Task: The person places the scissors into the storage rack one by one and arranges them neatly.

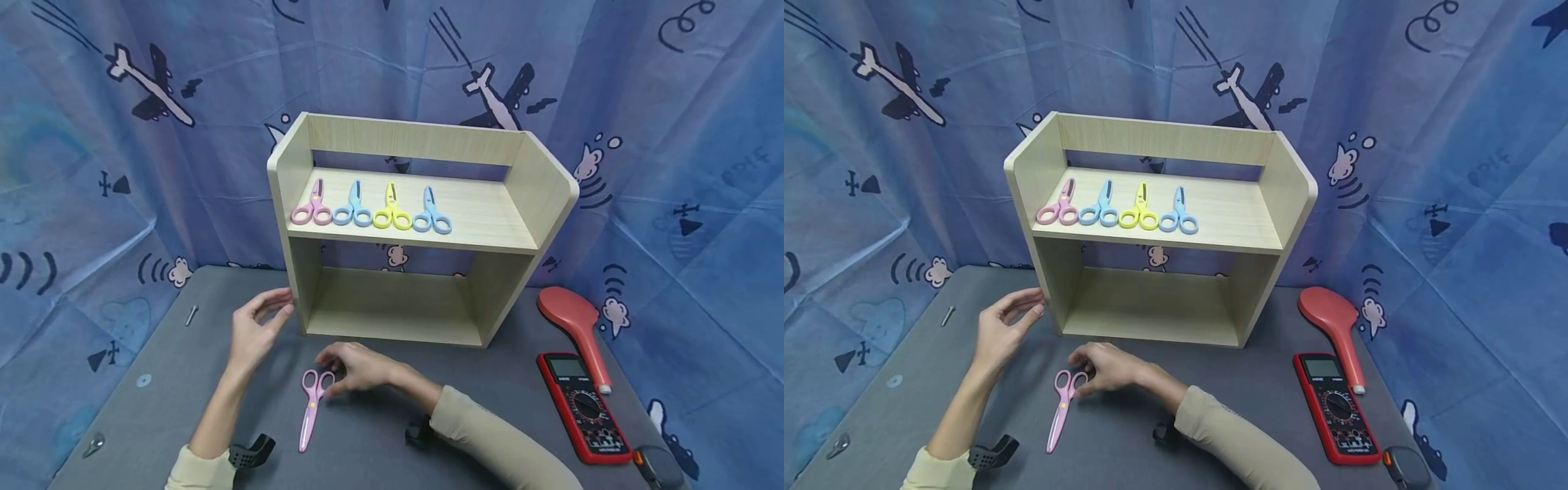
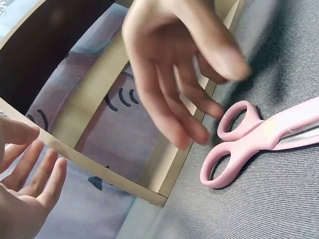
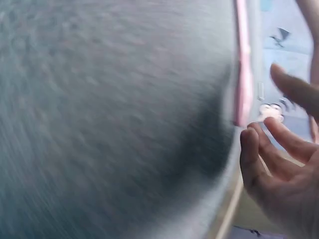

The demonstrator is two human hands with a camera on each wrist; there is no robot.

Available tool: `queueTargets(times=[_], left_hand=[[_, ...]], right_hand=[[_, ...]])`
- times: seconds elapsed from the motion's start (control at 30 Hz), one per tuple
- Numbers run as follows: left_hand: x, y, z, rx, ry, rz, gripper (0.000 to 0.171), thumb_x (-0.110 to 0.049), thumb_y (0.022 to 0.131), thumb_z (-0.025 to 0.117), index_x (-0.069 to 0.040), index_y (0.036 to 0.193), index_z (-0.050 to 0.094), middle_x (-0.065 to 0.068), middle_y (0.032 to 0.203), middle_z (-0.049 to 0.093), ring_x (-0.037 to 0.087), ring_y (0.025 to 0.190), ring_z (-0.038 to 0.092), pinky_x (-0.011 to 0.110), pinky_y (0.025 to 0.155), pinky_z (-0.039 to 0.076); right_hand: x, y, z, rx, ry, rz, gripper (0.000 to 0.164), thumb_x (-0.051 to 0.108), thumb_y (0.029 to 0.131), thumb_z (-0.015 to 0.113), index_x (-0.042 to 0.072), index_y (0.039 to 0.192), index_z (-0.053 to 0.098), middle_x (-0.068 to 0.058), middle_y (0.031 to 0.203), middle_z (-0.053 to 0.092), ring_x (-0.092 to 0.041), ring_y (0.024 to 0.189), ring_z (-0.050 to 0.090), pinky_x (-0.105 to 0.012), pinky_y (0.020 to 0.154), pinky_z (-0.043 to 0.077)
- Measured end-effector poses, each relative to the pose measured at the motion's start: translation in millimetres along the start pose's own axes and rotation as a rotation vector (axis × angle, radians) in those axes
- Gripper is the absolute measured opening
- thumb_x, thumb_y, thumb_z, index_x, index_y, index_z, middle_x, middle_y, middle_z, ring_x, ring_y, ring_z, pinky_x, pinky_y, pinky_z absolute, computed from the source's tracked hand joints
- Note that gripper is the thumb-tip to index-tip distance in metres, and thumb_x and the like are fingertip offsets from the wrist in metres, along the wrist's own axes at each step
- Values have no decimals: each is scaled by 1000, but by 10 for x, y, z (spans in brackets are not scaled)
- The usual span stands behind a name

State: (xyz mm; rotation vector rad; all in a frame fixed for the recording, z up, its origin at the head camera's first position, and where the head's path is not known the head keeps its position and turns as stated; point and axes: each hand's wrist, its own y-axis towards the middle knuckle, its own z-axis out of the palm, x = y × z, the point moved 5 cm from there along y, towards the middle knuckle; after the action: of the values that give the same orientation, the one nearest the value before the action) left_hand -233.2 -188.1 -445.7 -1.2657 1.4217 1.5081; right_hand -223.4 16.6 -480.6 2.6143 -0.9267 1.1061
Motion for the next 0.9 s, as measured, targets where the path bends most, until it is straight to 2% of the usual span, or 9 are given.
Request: queueTargets(times=[0.07,0.17,0.3,0.4,0.47,0.6,0.73,0.83,0.9], left_hand=[[3,-3,-2,0,1,0,32,0,100,74,3,132,73,28,132,73,-1,107,74,13,96,62],[4,-6,-2,2,2,1,33,0,100,74,3,133,72,28,132,73,-1,107,73,12,96,61],[4,-1,-3,3,6,8,33,0,101,74,3,133,72,28,132,73,-1,107,73,12,96,61],[5,1,-6,1,3,11,33,1,100,74,3,133,72,28,132,73,0,107,74,12,96,62],[4,2,-5,2,-1,11,33,1,100,74,3,132,72,29,131,73,1,108,74,13,96,62],[6,2,-4,4,-2,4,33,2,100,74,4,133,72,29,131,73,2,108,74,13,96,62],[-2,1,-4,7,4,-2,33,0,100,75,2,134,72,28,133,73,1,109,74,12,96,61],[-5,-2,-3,6,8,-3,34,-1,101,75,2,134,72,27,133,73,1,109,74,12,96,61],[-5,-1,-4,3,10,-1,33,-1,101,75,2,134,72,28,133,73,2,109,74,11,95,61]], right_hand=[[-17,42,76,-6,-62,-1,58,16,87,93,2,138,68,-11,128,74,-19,113,70,-17,97,57],[-14,63,135,-18,-129,2,57,17,87,94,3,136,69,-9,114,74,-14,97,65,-12,81,50],[-11,29,133,19,-179,24,64,21,89,93,5,143,64,-4,98,72,-3,76,54,-10,64,39],[-27,-31,115,107,-178,20,69,23,88,93,7,148,63,1,94,67,1,72,48,-11,61,37],[-44,-81,104,189,-156,10,66,22,87,94,10,146,66,5,95,64,2,74,47,-12,63,38],[-76,-193,89,380,-76,-24,54,17,86,94,14,136,73,8,96,61,2,79,49,-11,67,41],[-100,-322,72,541,22,-52,56,9,85,94,10,136,71,6,99,61,3,82,51,-9,71,45],[-102,-426,44,596,84,-63,59,7,85,93,7,139,68,7,102,60,4,85,52,-9,72,46],[-90,-489,5,577,94,-76,58,10,86,93,7,139,69,10,104,60,5,86,52,-9,72,46]])
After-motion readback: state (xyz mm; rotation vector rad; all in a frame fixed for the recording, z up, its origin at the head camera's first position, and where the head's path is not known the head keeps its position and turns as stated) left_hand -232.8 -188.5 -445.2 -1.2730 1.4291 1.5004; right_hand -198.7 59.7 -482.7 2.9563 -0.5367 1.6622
